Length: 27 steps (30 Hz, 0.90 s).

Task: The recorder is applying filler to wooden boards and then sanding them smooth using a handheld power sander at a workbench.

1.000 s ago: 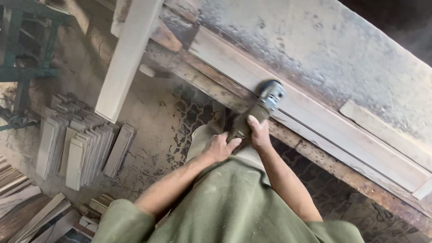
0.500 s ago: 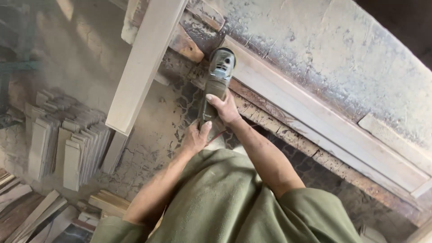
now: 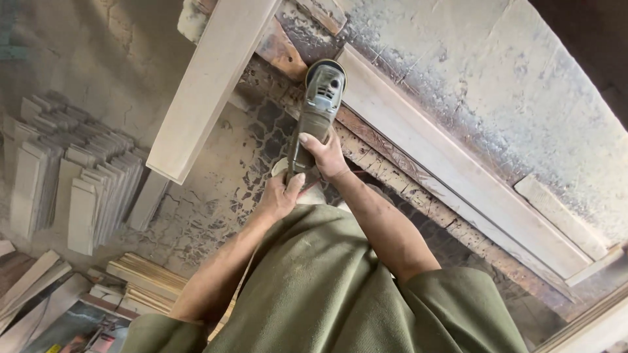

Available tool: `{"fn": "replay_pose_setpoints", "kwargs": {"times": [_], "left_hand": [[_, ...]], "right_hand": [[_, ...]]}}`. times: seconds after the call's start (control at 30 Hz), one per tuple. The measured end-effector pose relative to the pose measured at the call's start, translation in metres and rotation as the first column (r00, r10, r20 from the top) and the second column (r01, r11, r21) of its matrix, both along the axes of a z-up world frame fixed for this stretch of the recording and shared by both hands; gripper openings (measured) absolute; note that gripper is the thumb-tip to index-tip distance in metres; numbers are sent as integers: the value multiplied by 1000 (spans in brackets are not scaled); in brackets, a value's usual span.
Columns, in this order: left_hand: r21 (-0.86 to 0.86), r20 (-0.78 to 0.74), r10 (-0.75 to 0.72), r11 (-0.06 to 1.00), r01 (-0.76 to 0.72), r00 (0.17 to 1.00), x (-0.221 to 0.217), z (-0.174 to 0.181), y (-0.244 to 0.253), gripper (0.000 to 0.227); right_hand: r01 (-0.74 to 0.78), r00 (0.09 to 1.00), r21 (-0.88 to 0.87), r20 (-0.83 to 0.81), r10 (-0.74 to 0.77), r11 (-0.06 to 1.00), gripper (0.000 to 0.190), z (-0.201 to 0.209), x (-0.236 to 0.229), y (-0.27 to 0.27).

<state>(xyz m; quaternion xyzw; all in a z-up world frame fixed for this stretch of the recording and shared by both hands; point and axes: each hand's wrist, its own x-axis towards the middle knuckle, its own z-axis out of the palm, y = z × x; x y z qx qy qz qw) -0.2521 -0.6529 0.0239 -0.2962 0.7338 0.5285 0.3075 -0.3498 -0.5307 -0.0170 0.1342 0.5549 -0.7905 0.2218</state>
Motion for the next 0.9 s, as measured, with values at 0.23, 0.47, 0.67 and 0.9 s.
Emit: {"fn": "replay_pose_setpoints", "kwargs": {"times": [0.23,0.47,0.67,0.9], "left_hand": [[37,66,-145,989,143,987,12,-1,17,68],[-59,-28,-41,997,39,999,9,-1,7,59],[-104,90,-163,980,172,983,23,15,51,60],[-138,134,-586,788,600,799,64,0,211,73]], "right_hand": [[49,994,84,96,-57,995,34,-9,36,40],[-52,998,70,-27,54,996,39,-15,4,16],[73,997,-40,21,-72,997,39,8,35,81],[400,913,-23,93,-396,916,37,-33,160,261]]}}
